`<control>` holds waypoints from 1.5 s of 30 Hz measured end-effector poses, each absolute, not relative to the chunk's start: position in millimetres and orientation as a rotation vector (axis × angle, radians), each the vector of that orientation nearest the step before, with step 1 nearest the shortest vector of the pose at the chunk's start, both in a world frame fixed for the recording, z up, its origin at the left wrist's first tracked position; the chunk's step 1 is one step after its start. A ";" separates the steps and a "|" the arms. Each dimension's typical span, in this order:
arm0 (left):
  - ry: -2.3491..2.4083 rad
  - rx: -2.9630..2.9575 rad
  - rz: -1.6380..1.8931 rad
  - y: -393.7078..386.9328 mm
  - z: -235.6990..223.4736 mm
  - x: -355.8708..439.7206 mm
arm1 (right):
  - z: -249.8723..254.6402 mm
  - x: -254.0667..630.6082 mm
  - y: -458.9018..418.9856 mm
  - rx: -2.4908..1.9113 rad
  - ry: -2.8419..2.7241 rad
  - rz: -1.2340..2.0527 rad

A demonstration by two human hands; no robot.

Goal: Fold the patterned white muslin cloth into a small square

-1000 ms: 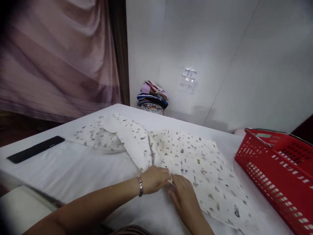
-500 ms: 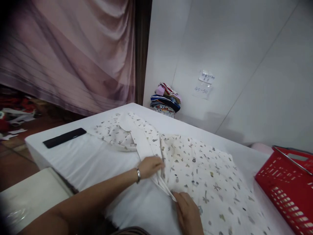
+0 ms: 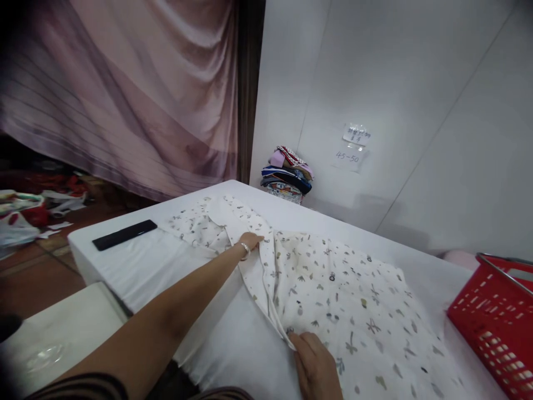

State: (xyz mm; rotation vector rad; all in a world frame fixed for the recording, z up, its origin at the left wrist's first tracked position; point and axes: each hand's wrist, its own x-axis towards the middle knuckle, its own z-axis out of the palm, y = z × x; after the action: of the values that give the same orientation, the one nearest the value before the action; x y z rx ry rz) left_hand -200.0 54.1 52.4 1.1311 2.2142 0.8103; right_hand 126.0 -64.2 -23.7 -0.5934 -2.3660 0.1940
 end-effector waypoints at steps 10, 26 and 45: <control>2.350 0.981 0.931 -9.7 42.3 -243.0 | -15.6 127.9 -67.2 -0.613 -2.375 0.203; 2.182 0.900 0.838 -33.4 22.1 -222.4 | -14.1 130.4 -69.9 -0.668 -2.392 0.260; 2.109 0.883 0.813 -44.0 27.5 -214.8 | -12.8 124.2 -74.9 -0.622 -2.499 0.139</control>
State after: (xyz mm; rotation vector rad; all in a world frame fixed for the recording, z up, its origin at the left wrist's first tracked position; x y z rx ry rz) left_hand -214.8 -44.0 27.5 0.8833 2.1089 0.8131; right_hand 124.2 -74.9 -12.8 -0.6223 -2.4990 0.1391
